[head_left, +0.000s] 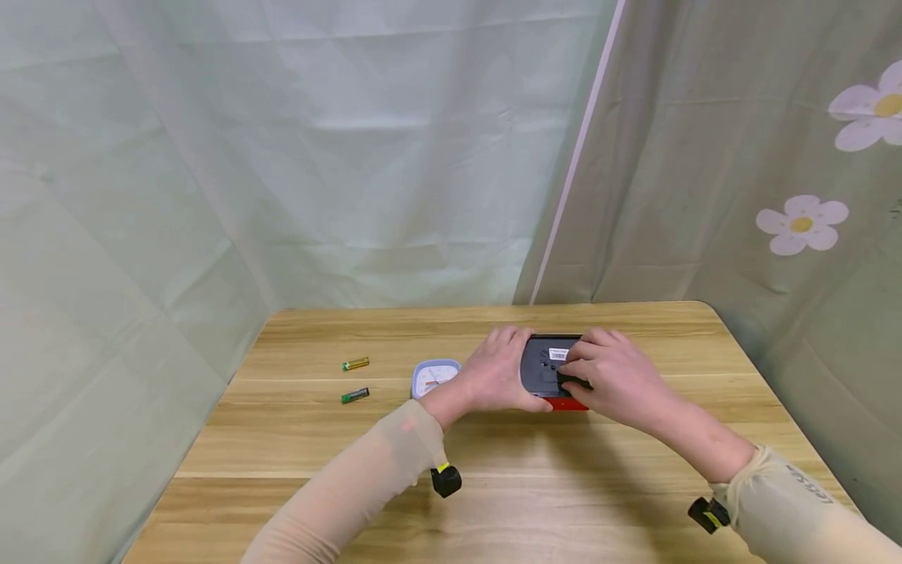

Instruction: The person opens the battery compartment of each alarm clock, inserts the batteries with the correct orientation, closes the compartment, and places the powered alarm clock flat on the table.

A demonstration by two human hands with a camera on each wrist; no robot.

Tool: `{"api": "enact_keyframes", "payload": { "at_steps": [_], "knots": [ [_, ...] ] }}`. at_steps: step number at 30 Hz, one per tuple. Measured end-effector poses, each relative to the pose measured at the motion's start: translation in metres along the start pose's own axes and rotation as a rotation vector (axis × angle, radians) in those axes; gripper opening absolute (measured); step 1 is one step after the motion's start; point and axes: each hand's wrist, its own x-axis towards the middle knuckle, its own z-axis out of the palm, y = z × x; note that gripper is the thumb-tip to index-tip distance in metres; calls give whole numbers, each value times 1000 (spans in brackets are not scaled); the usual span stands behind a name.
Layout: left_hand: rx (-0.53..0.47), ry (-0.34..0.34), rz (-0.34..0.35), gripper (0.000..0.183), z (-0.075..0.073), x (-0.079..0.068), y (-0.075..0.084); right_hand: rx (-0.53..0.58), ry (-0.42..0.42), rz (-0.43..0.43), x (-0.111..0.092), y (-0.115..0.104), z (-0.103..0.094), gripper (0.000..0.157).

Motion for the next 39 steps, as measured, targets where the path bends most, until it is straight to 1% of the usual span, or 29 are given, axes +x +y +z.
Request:
{"api": "enact_keyframes", "payload": {
  "at_steps": [8, 12, 19, 24, 29, 35, 39],
  "knots": [
    [-22, 6, -2, 114, 3, -1, 1, -40, -7, -16, 2, -2, 0, 14],
    [-42, 6, -7, 114, 4, -1, 2, -67, 1, -40, 2, -3, -1, 14],
    [-43, -2, -9, 115, 5, -2, 3, -101, 3, -60, 2, -5, -1, 13],
    [-57, -12, -14, 114, 4, -3, 3, -129, 2, -98, 3, -5, -2, 13],
    [-84, -4, -15, 114, 4, -3, 3, -153, -8, -133, 3, -6, -4, 12],
    [-98, 10, -10, 113, 5, -3, 2, -169, -20, -153, 4, -6, -6, 12],
    [-109, 14, -12, 112, 4, -3, 3, -173, -13, -162, 3, -6, -6, 12]
  ]
}}
